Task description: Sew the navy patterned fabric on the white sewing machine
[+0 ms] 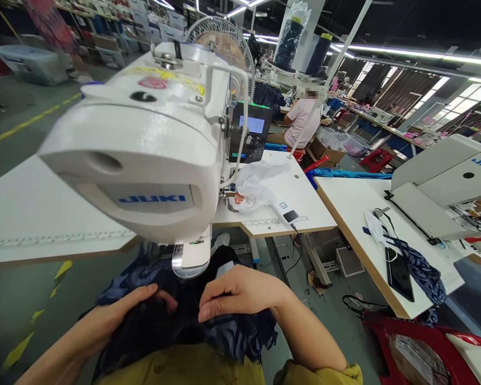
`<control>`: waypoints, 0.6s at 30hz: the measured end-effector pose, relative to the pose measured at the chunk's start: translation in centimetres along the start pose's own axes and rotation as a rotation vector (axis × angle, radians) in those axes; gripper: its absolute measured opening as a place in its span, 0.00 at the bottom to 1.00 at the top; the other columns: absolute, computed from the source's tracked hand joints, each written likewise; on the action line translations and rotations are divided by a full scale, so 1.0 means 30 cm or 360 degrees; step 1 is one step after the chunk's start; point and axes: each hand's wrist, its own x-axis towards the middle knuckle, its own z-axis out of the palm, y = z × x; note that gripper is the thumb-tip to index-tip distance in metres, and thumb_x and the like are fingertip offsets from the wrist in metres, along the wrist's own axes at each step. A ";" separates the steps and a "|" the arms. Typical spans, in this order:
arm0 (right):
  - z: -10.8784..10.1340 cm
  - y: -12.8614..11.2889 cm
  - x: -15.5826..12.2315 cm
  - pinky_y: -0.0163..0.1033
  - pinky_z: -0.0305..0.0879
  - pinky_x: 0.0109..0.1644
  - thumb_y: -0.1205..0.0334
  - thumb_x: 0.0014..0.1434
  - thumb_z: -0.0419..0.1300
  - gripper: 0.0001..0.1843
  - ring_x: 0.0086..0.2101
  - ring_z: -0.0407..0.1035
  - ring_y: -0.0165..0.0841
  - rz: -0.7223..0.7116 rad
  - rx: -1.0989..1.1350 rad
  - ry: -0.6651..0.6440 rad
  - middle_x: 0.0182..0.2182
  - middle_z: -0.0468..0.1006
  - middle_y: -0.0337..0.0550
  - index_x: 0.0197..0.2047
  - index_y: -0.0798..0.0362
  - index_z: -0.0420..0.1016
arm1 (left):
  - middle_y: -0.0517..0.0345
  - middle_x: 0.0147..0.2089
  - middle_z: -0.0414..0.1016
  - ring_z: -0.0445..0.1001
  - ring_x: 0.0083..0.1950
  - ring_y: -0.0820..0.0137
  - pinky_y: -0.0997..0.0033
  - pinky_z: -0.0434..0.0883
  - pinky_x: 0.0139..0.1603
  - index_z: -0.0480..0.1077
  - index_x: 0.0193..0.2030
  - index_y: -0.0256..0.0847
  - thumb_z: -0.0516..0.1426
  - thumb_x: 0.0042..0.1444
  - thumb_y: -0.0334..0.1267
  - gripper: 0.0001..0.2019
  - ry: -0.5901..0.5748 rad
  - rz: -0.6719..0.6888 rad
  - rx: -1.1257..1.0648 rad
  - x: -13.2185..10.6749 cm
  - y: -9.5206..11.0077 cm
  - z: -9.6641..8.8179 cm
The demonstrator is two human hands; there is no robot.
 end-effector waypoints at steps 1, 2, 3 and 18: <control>-0.011 -0.014 0.007 0.29 0.63 0.38 0.53 0.64 0.58 0.15 0.33 0.72 0.28 -0.0024 0.0058 0.0089 0.32 0.79 0.40 0.36 0.55 0.78 | 0.53 0.41 0.84 0.78 0.47 0.57 0.68 0.74 0.49 0.83 0.34 0.43 0.57 0.54 0.57 0.21 -0.0034 0.0010 -0.0132 0.006 0.001 -0.003; -0.013 -0.026 0.018 0.29 0.63 0.39 0.53 0.64 0.58 0.15 0.34 0.71 0.28 -0.0005 0.0070 0.0199 0.32 0.78 0.40 0.35 0.55 0.78 | 0.55 0.42 0.83 0.77 0.49 0.59 0.68 0.73 0.51 0.82 0.37 0.45 0.58 0.53 0.57 0.20 -0.0038 0.0048 -0.0261 0.010 0.002 -0.005; -0.009 -0.037 0.031 0.29 0.62 0.38 0.52 0.64 0.58 0.16 0.33 0.69 0.28 0.0050 0.0056 0.0299 0.30 0.76 0.39 0.34 0.55 0.78 | 0.56 0.40 0.83 0.77 0.48 0.60 0.69 0.73 0.51 0.82 0.39 0.46 0.60 0.52 0.56 0.18 -0.0017 0.0135 -0.0346 0.013 0.004 -0.006; 0.028 -0.018 0.120 0.33 0.59 0.35 0.50 0.60 0.61 0.12 0.30 0.69 0.29 0.0267 -0.0104 0.0971 0.29 0.75 0.33 0.42 0.49 0.72 | 0.61 0.18 0.70 0.71 0.23 0.69 0.72 0.75 0.29 0.73 0.22 0.45 0.59 0.54 0.56 0.18 0.0177 0.0566 0.0272 0.015 0.102 0.024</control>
